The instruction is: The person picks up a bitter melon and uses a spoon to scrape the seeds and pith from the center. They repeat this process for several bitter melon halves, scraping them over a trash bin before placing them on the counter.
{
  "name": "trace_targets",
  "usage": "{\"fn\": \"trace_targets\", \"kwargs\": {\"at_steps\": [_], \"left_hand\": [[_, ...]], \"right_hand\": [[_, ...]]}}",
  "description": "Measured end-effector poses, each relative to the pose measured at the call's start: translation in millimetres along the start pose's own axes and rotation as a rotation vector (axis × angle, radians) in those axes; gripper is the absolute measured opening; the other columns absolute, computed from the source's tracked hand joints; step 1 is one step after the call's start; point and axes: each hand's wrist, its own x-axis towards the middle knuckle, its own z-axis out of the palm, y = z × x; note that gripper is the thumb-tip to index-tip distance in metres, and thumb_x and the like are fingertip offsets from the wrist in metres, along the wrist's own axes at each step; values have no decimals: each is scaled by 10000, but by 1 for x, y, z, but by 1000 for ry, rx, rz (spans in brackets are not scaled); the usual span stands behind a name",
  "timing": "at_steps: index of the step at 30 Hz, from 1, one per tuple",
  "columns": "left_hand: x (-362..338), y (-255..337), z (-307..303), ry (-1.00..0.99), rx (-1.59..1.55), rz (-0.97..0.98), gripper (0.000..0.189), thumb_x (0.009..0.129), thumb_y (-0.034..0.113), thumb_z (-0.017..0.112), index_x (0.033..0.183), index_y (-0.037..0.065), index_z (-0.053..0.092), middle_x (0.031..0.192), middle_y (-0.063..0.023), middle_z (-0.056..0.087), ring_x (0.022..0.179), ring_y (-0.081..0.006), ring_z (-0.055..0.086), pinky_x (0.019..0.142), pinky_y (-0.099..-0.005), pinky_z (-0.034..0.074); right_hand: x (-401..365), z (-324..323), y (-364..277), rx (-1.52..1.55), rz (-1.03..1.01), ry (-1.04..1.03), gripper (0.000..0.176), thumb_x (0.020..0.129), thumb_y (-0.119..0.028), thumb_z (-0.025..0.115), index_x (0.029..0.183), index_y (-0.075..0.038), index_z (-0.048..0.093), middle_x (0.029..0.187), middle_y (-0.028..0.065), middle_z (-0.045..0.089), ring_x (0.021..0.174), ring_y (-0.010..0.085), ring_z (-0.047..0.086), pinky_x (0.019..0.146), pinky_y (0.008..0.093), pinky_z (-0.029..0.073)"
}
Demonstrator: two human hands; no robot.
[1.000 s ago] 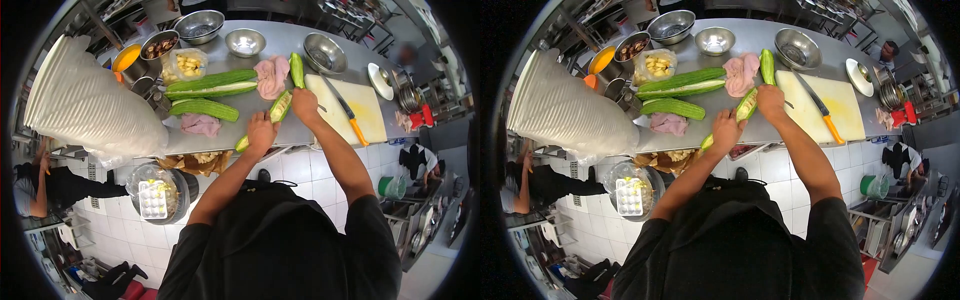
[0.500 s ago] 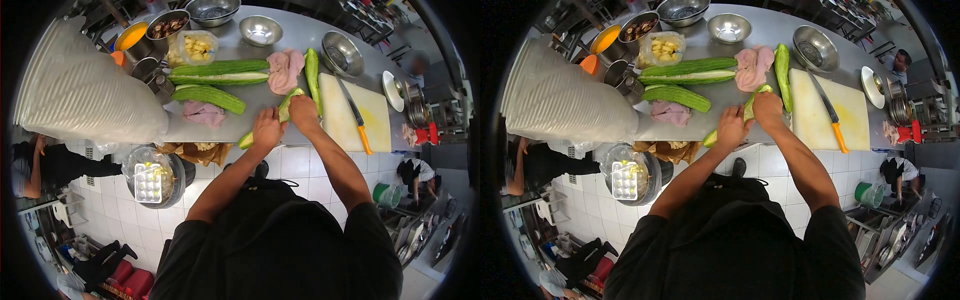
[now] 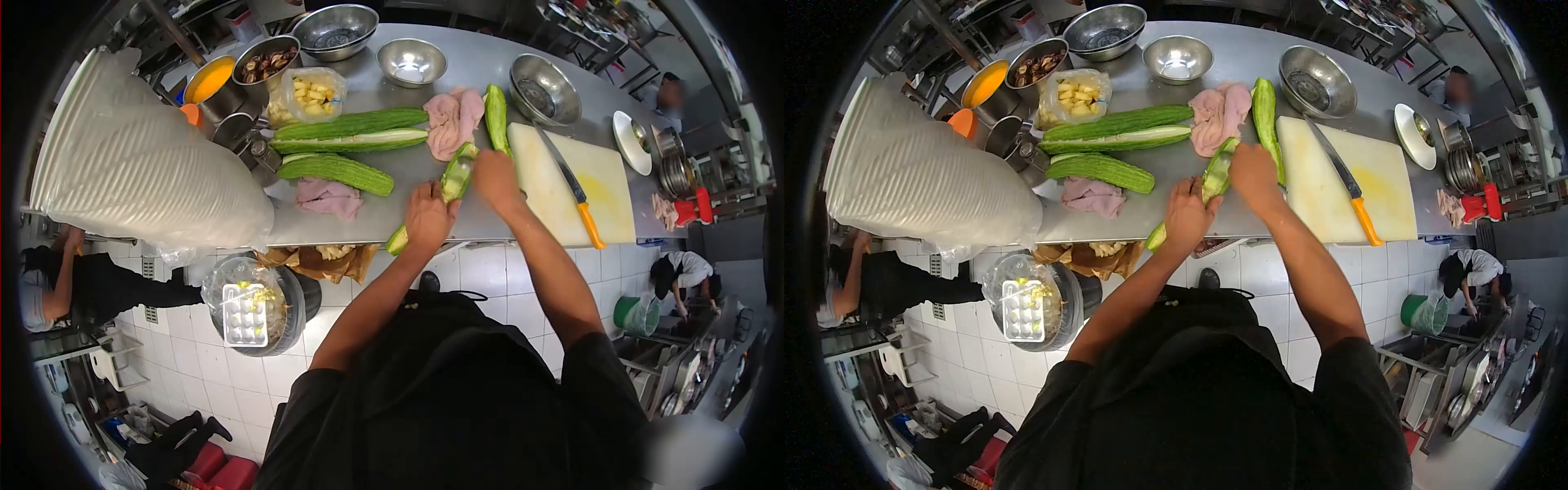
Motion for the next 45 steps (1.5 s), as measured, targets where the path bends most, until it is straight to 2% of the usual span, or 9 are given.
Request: {"fn": "trace_targets", "kwargs": {"at_steps": [5, 11, 17, 23, 26, 27, 33, 36, 45], "left_hand": [[1, 2, -1, -48, 22, -37, 586, 798, 332, 705, 1197, -77, 577, 1067, -191, 576, 1030, -346, 544, 912, -425, 448], [1, -4, 6, -51, 106, -16, 555, 780, 340, 711, 1172, -38, 603, 1107, -145, 588, 1040, -301, 543, 890, -417, 445], [2, 5, -5, -27, 30, -62, 574, 763, 332, 731, 1173, -51, 606, 1077, -167, 592, 1028, -330, 550, 925, -420, 446], [3, 2, -3, -24, 13, -66, 557, 765, 337, 727, 1148, -53, 615, 1069, -168, 590, 1022, -334, 552, 922, -420, 449], [3, 3, -3, -21, 19, -58, 536, 771, 318, 720, 1140, -57, 616, 1060, -169, 589, 1020, -336, 554, 919, -422, 450], [3, 2, -3, -19, 25, -52, 535, 773, 315, 718, 1142, -58, 615, 1058, -171, 588, 1019, -336, 554, 917, -423, 451], [7, 0, -1, -35, -24, -76, 541, 784, 320, 709, 1152, -64, 611, 1050, -182, 583, 1016, -340, 556, 908, -432, 450], [7, 1, -6, -34, -16, -77, 543, 786, 322, 709, 1153, -65, 610, 1034, -182, 585, 1008, -341, 559, 907, -431, 449], [7, -1, 0, -7, 53, -39, 560, 783, 334, 707, 1169, -58, 608, 1007, -178, 590, 979, -333, 562, 916, -416, 445]], "right_hand": [[24, 1, 12, -66, 61, 16, 159, 787, -112, 592, 856, -17, 699, 822, 209, 689, 774, 360, 692, 699, 447, 558], [-45, -10, -33, -108, -229, -244, 134, 768, -124, 618, 801, -29, 707, 818, 193, 693, 757, 354, 692, 688, 447, 559], [15, 15, 18, 66, -11, 71, 117, 737, -114, 635, 776, -24, 700, 754, 208, 674, 712, 376, 676, 661, 457, 551], [-22, 26, -5, 120, -166, 33, 107, 728, -86, 624, 780, -21, 691, 735, 229, 656, 692, 395, 662, 645, 480, 542], [-1, 20, 6, 147, -91, 115, 118, 720, -98, 631, 798, -42, 698, 727, 227, 652, 691, 401, 658, 640, 492, 537], [10, 19, 7, 119, -22, 93, 125, 711, -108, 644, 809, -58, 703, 737, 214, 658, 700, 393, 662, 644, 488, 539], [-19, 4, 11, 19, -341, -110, 119, 742, -112, 624, 794, -40, 703, 768, 191, 675, 725, 365, 675, 672, 457, 549], [14, -2, 29, -44, -145, -28, 127, 746, -122, 623, 796, -38, 704, 772, 178, 680, 746, 353, 681, 678, 447, 551], [-16, 5, -1, -127, -310, -106, 128, 754, -124, 623, 791, -42, 713, 801, 170, 689, 735, 345, 688, 666, 442, 553]]}}
